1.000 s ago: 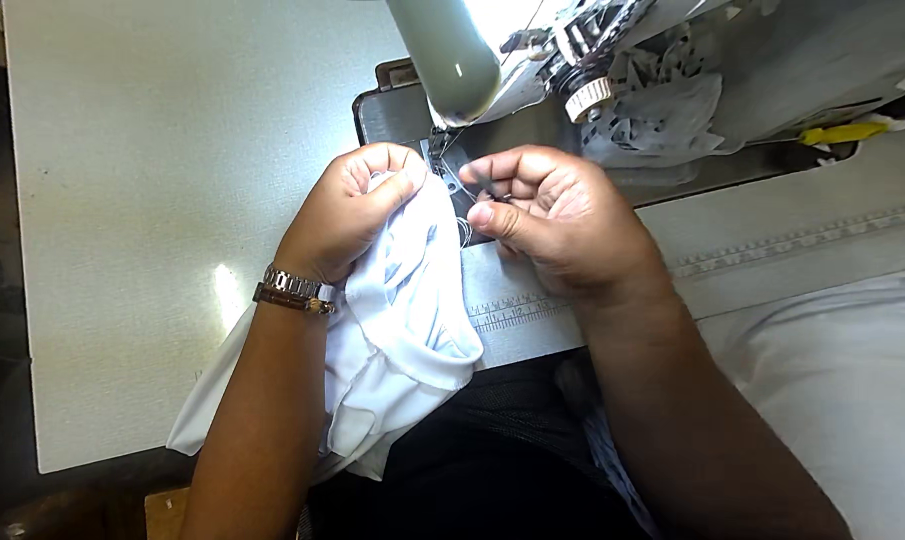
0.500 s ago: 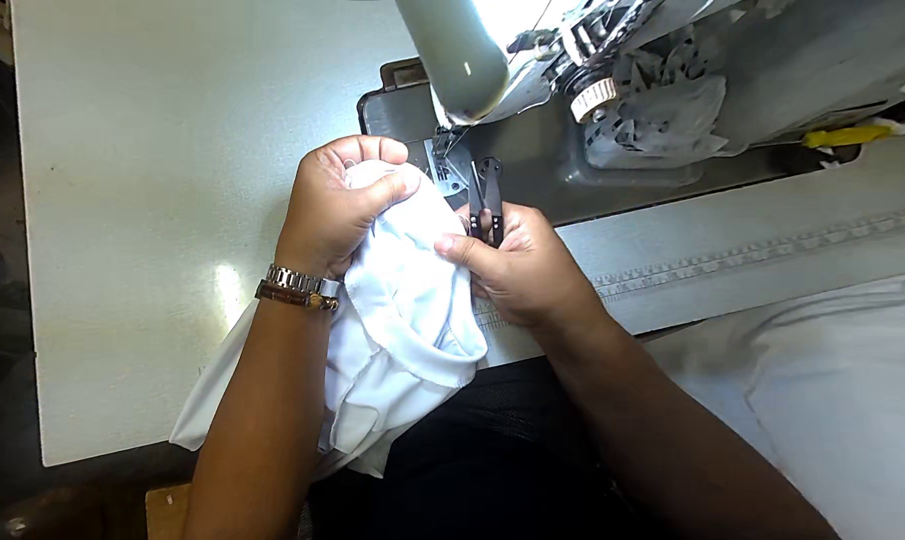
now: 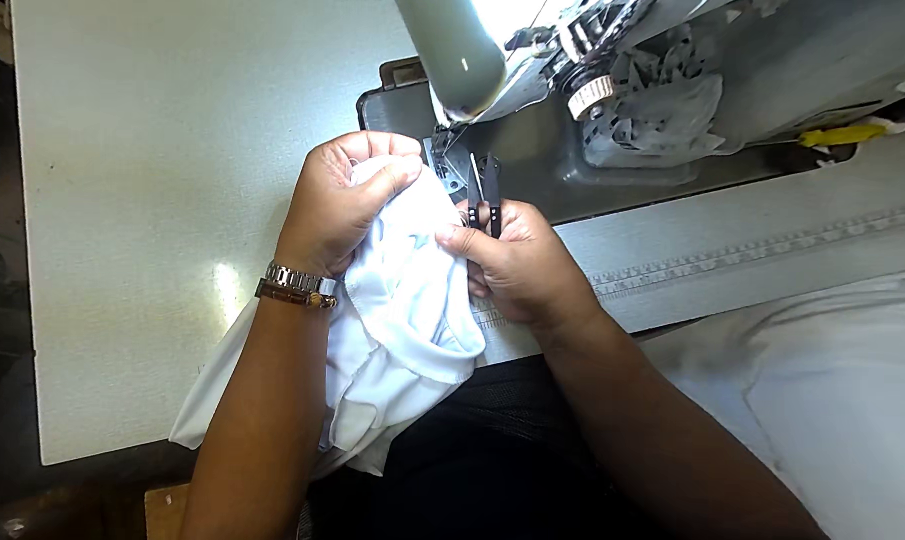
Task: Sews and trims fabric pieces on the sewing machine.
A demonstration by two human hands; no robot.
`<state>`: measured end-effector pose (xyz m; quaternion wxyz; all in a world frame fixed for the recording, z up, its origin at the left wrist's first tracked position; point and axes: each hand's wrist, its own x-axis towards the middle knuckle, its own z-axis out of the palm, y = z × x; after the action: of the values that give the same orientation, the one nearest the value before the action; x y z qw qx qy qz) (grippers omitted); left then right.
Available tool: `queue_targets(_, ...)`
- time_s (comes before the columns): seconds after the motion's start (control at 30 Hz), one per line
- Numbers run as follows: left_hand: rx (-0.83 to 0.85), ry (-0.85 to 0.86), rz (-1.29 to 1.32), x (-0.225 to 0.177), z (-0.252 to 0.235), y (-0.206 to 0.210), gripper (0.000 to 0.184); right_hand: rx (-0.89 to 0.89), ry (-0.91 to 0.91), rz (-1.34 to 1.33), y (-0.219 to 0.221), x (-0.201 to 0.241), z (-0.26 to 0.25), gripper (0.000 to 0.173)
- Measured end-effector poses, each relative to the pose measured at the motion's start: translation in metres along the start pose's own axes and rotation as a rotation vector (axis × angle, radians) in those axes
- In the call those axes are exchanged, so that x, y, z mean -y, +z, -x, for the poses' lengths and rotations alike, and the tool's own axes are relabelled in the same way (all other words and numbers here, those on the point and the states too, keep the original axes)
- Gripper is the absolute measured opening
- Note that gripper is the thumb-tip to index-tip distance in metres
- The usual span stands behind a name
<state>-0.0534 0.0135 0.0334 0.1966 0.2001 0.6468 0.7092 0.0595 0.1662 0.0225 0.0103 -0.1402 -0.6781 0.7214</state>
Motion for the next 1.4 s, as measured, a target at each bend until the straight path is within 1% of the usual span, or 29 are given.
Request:
queue_targets(0.13,0.01,0.005,0.013,-0.001,0.001,0.0,0.014,-0.011,-0.019,0.003,0.001,-0.001,0.001,0.016)
queue_targets(0.27,0.009,0.011,0.0,-0.002,0.001,0.0,0.013,-0.063,-0.078,-0.046,0.004,-0.002,0.004,0.009)
queue_targets(0.33,0.007,0.022,-0.013,-0.001,0.0,0.0,0.013,-0.101,-0.105,0.01,0.002,0.0,0.007,0.018)
queue_targets(0.4,0.003,0.022,-0.018,-0.002,0.0,0.0,0.013,-0.151,-0.168,0.233,-0.008,0.002,0.011,0.03)
queue_targets(0.47,-0.002,0.025,-0.018,-0.002,0.0,0.001,0.012,-0.233,-0.266,0.569,-0.023,0.002,0.016,0.035)
queue_targets(0.53,0.002,0.033,-0.029,-0.001,0.0,0.001,0.012,-0.324,-0.289,0.863,-0.041,0.003,0.023,0.039)
queue_targets(0.63,0.001,0.032,-0.035,0.002,-0.003,0.001,0.01,-0.386,-0.265,1.13,-0.067,-0.001,0.028,0.038)
queue_targets(0.7,0.005,0.015,-0.027,0.001,-0.003,0.001,0.009,-0.376,-0.267,1.218,-0.082,-0.005,0.03,0.038)
queue_targets(0.8,0.007,-0.02,-0.003,-0.005,0.0,0.002,0.009,-0.35,-0.332,1.259,-0.092,-0.009,0.032,0.038)
queue_targets(0.87,0.021,0.009,-0.025,-0.004,0.0,0.001,0.009,-0.316,-0.433,1.261,-0.092,-0.008,0.034,0.035)
queue_targets(0.93,0.05,0.062,-0.068,-0.001,0.0,-0.002,0.023,-0.271,-0.564,1.226,-0.084,-0.006,0.033,0.031)
queue_targets(1.0,0.069,0.145,-0.137,0.007,-0.003,-0.006,0.032,-0.233,-0.652,1.177,-0.072,-0.007,0.026,0.028)
queue_targets(1.07,0.083,0.231,-0.245,0.011,-0.005,-0.01,0.038,-0.24,-0.636,1.145,-0.057,-0.006,0.013,0.03)
queue_targets(1.17,0.035,0.242,-0.442,0.001,0.004,-0.018,0.043,-0.235,-0.471,1.125,-0.036,-0.003,-0.01,0.043)
queue_targets(1.2,-0.001,0.228,-0.515,-0.004,0.009,-0.023,0.043,-0.223,-0.456,1.126,-0.031,-0.006,-0.016,0.04)
queue_targets(1.23,-0.047,0.203,-0.566,-0.008,0.015,-0.028,0.039,-0.204,-0.471,1.132,-0.027,-0.01,-0.019,0.03)
queue_targets(1.27,-0.108,0.172,-0.577,-0.012,0.019,-0.034,0.03,-0.168,-0.497,1.133,-0.024,-0.015,-0.019,0.02)
queue_targets(1.33,-0.233,0.122,-0.485,-0.016,0.028,-0.048,0.013,-0.042,-0.543,1.16,-0.023,-0.027,-0.009,0.018)
queue_targets(1.4,-0.305,0.122,-0.385,-0.02,0.035,-0.058,0.004,0.065,-0.576,1.155,-0.025,-0.03,0.005,0.019)
